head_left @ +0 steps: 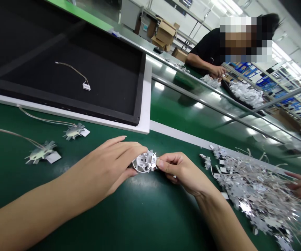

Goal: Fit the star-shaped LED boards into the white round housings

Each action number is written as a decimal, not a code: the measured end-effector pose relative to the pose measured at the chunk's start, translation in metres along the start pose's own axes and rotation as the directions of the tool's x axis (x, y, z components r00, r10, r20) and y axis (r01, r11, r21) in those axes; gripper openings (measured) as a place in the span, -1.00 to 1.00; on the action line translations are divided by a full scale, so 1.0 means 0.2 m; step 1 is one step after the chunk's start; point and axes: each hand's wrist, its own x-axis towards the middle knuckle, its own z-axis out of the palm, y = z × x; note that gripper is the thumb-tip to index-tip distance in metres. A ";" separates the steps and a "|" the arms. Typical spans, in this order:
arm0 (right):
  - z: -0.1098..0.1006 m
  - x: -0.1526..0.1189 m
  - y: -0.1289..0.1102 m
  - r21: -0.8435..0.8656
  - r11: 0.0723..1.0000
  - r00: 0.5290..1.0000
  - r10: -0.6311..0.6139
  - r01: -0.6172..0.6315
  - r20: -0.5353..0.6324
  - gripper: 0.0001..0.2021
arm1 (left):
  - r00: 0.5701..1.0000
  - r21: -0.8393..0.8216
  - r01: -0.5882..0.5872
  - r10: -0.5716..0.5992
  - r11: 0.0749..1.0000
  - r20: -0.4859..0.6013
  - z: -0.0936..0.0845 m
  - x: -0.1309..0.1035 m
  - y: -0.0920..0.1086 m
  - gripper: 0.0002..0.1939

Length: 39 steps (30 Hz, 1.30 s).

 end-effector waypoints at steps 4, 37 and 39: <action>-0.06 -0.01 -0.02 -0.064 0.998 0.999 -0.024 0.027 0.036 -0.61 | 1.000 0.036 -0.021 0.022 0.999 -0.022 -0.01 0.00 0.00 -0.72; 0.30 -0.04 0.08 0.595 0.695 0.914 -0.277 0.404 -0.297 -0.87 | 1.000 -0.045 0.007 -0.006 0.999 0.017 0.01 0.00 0.01 -0.70; 0.29 -0.04 0.07 0.548 0.735 0.915 -0.297 0.401 -0.271 -0.86 | 0.999 -0.065 0.040 -0.039 0.997 0.020 0.00 0.00 0.01 -0.67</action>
